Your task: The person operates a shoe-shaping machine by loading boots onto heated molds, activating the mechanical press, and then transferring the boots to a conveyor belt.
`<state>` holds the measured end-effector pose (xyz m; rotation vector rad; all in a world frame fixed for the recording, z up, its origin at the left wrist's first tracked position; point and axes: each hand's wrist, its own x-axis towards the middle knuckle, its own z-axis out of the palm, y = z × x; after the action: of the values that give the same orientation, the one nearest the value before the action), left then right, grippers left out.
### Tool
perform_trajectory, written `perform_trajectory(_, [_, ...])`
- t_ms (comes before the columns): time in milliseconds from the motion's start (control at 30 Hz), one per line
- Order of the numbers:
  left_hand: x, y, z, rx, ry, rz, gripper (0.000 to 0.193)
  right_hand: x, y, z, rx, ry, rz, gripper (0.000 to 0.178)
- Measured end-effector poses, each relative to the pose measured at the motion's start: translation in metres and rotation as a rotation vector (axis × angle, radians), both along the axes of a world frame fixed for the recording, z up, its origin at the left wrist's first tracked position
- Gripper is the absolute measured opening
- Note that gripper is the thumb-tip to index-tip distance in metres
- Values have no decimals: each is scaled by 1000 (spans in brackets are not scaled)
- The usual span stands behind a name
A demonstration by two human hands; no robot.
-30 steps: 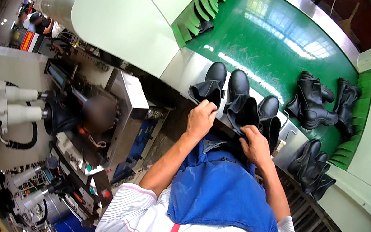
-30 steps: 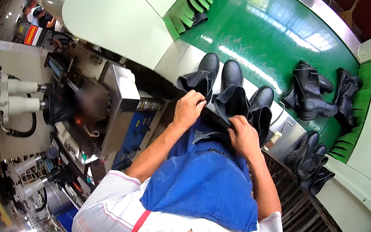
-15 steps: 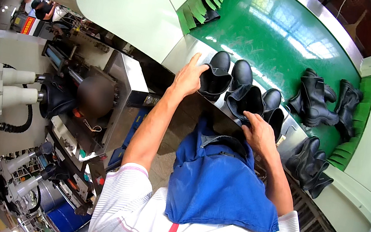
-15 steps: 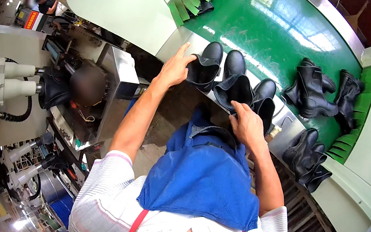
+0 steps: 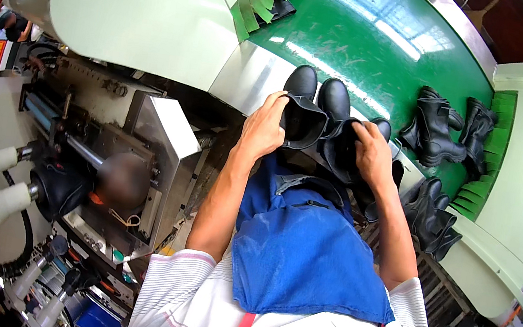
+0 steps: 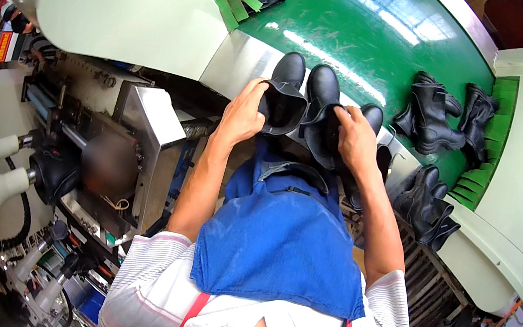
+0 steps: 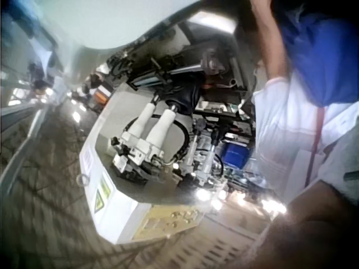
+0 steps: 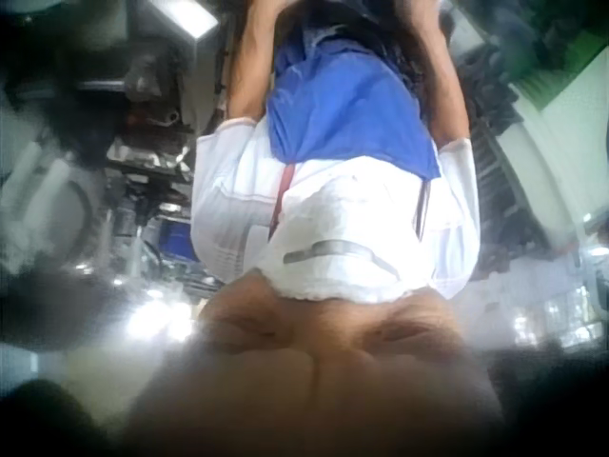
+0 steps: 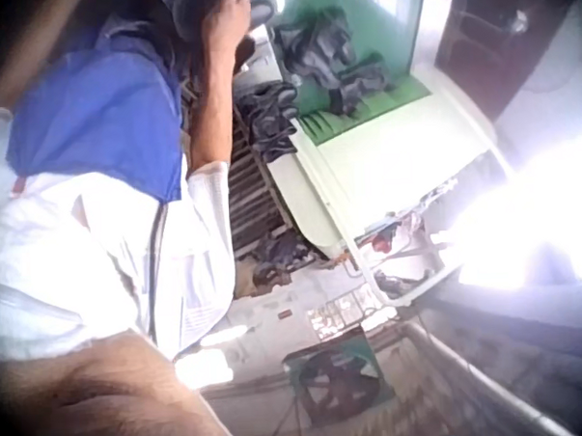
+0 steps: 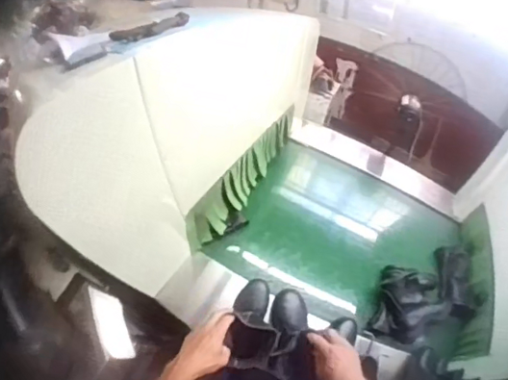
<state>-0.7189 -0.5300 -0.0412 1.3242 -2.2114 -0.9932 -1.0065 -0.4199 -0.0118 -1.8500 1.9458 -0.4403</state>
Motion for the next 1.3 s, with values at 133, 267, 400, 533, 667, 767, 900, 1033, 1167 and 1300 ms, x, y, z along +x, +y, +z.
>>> perform_trajectory(133, [3, -7, 3, 45, -71, -98, 61, -8, -20, -2, 95, -123, -39, 51])
perform_trajectory(267, [4, -17, 12, 83, -67, -213, 64, -12, -27, -7, 90, -175, -21, 51])
perform_trajectory(400, [4, -16, 0, 81, -9, -107, 71, -15, -16, 2, 63, -199, -44, 49])
perform_trajectory(533, [3, -18, -17, 33, 3, -43, 75, -30, 13, 17, 24, -394, -98, 40])
perform_trajectory(667, [-6, -3, -5, -5, -73, 14, 74, -75, 68, 32, -75, -519, -270, 29])
perform_trajectory(767, [-5, 16, -4, 26, -214, 62, 76, -100, 114, 36, -72, -513, -478, 23])
perform_trajectory(900, [12, 54, -6, -111, -240, 115, 64, -99, 146, 0, -177, -560, -539, 20])
perform_trajectory(1033, [35, 126, 19, 60, 6, 206, 56, -58, 125, 18, -211, -641, -357, 18])
perform_trajectory(1167, [74, 206, 78, 388, -295, 85, 56, -10, 97, 48, -179, -742, -85, 15])
perform_trajectory(1300, [120, 284, 129, 459, -198, 317, 57, 51, 78, 98, -160, -683, 182, 16])
